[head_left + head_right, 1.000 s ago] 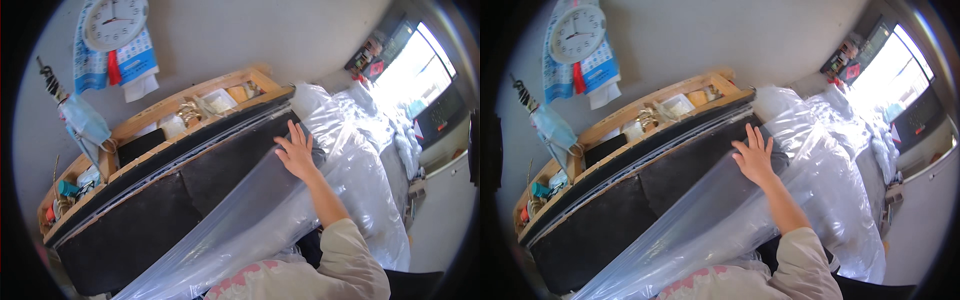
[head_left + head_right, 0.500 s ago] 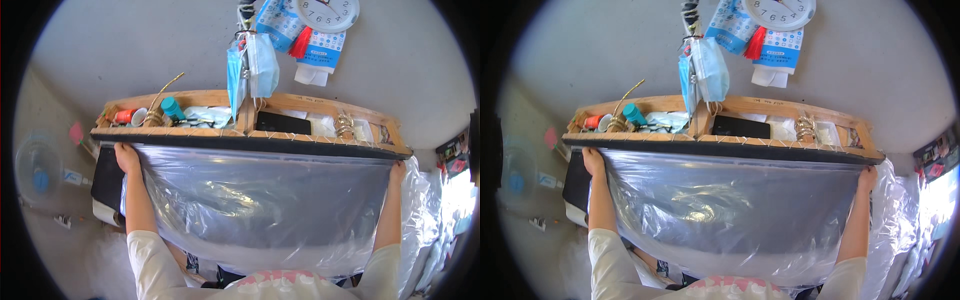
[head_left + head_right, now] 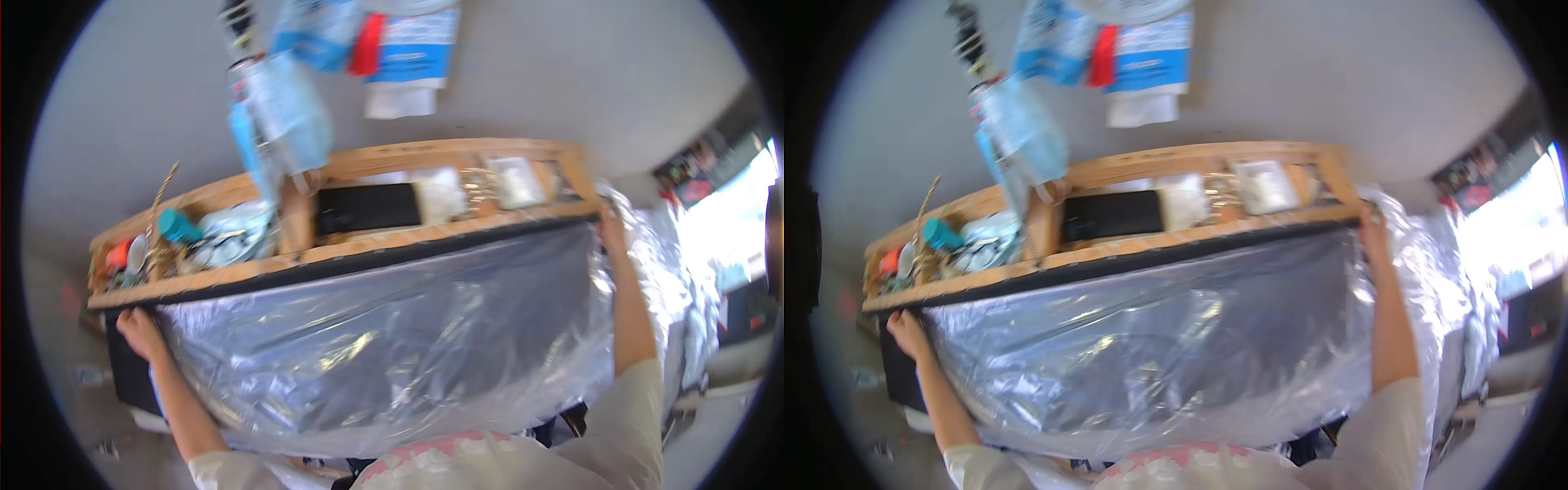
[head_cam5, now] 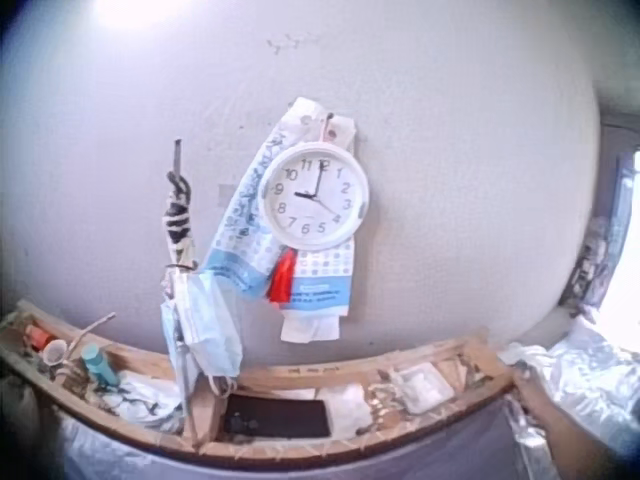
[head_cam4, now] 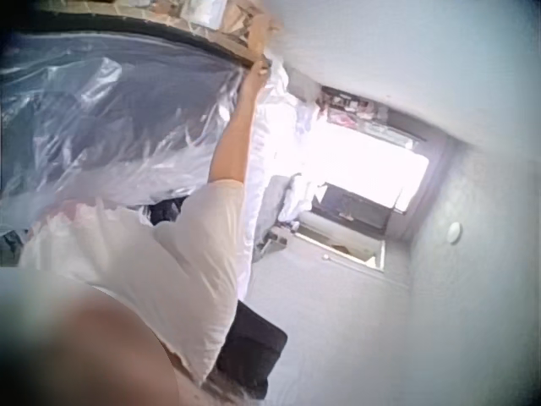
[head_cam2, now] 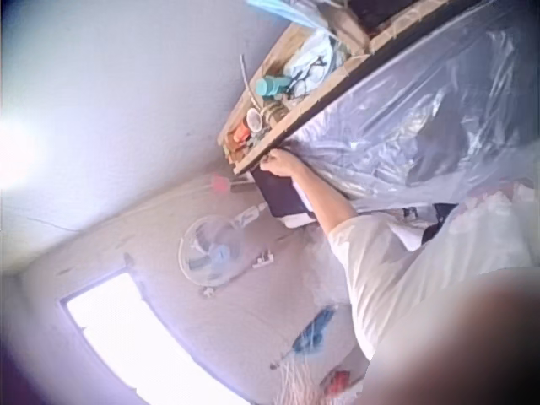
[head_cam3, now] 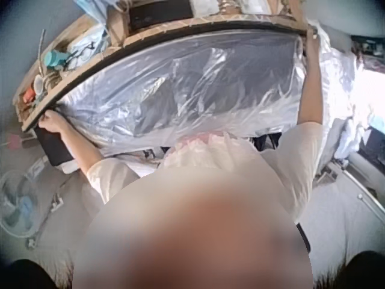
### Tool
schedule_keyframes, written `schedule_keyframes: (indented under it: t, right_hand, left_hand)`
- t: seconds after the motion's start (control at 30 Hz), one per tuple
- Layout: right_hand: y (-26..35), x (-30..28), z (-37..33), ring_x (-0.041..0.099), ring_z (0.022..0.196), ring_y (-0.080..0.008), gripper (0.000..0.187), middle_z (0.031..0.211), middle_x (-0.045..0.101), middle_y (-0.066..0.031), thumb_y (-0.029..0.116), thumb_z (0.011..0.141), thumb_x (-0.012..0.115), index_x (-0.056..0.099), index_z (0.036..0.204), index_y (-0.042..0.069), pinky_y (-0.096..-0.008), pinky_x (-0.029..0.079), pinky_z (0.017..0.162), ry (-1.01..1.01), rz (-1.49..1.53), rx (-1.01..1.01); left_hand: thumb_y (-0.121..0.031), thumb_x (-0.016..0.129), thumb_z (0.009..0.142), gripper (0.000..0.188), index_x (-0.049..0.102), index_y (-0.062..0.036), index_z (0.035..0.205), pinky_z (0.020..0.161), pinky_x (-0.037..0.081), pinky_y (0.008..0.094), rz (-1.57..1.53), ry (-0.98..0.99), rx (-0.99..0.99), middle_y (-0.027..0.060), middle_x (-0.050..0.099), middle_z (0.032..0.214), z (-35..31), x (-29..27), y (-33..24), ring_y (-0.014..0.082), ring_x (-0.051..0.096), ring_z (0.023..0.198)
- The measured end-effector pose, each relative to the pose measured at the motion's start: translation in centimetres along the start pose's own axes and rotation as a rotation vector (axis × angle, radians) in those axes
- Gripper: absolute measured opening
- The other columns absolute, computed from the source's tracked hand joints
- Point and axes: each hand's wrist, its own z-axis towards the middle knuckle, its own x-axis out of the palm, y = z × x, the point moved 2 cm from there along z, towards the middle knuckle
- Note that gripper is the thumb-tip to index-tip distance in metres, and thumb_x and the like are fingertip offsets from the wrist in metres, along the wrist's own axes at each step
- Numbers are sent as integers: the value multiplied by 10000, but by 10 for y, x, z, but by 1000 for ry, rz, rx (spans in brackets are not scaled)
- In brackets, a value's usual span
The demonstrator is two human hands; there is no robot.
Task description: The person wraps a flat screen in plastic wrap by hand, then places it into a packaging box.
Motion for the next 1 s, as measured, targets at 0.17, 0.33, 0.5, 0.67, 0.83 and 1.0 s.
schedule_keyframes:
  t: [0.17, 0.33, 0.5, 0.67, 0.83, 1.0]
  right_hand:
    - [-39, 35, -97, 458, 1091, -306, 443, 1159, 470, -193, 164, 868, 485, 370, 1254, -21, -375, 334, 950, -273, -193, -538]
    - [-39, 32, -102, 389, 1144, -357, 452, 1205, 424, -224, 106, 816, 517, 386, 1224, -39, -403, 308, 973, -203, -270, -575]
    - [-47, 28, -110, 536, 759, -213, 328, 964, 548, -147, 150, 800, 576, 499, 1075, -11, -310, 430, 621, -30, 268, -153]
    - [-26, 67, -273, 456, 575, -44, 348, 714, 528, -4, 28, 795, 577, 500, 1134, 43, -183, 308, 439, 948, 903, 331]
    - [-4, 66, -323, 456, 613, -60, 491, 704, 509, -5, -1, 805, 525, 372, 1270, 38, -186, 322, 499, 928, 953, -33]
    - [-16, 47, -304, 486, 641, -62, 503, 709, 507, -7, -5, 798, 523, 367, 1276, 23, -198, 352, 523, 884, 960, -41]
  left_hand:
    - [-151, 558, 863, 299, 499, 41, 1086, 807, 442, 279, -814, -185, -108, 123, 555, 1031, -20, -60, -4, 187, 549, 900]
    - [-181, 491, 887, 359, 467, 34, 1174, 944, 345, 363, -156, -261, 443, 182, 487, 1210, -53, -109, -112, 282, 462, 1093]
    - [-284, 532, 775, 359, 562, -21, 1019, 989, 266, 538, 156, 774, 1331, 132, 549, 1088, -253, -94, -180, 351, 411, 1169]
    - [-93, 517, 731, 223, 544, 59, 892, 807, 365, 488, 551, 406, 635, 221, 520, 977, -155, -162, -16, 402, 478, 913]
    - [98, 541, 617, 556, 482, 12, 1163, 971, 331, 383, 262, 448, 728, 169, 506, 1176, -191, -145, -166, 304, 465, 1121]
    - [-104, 584, 810, 361, 509, -31, 1156, 878, 417, 291, -732, 1526, 819, 119, 571, 1100, -394, -50, -349, 196, 530, 1053]
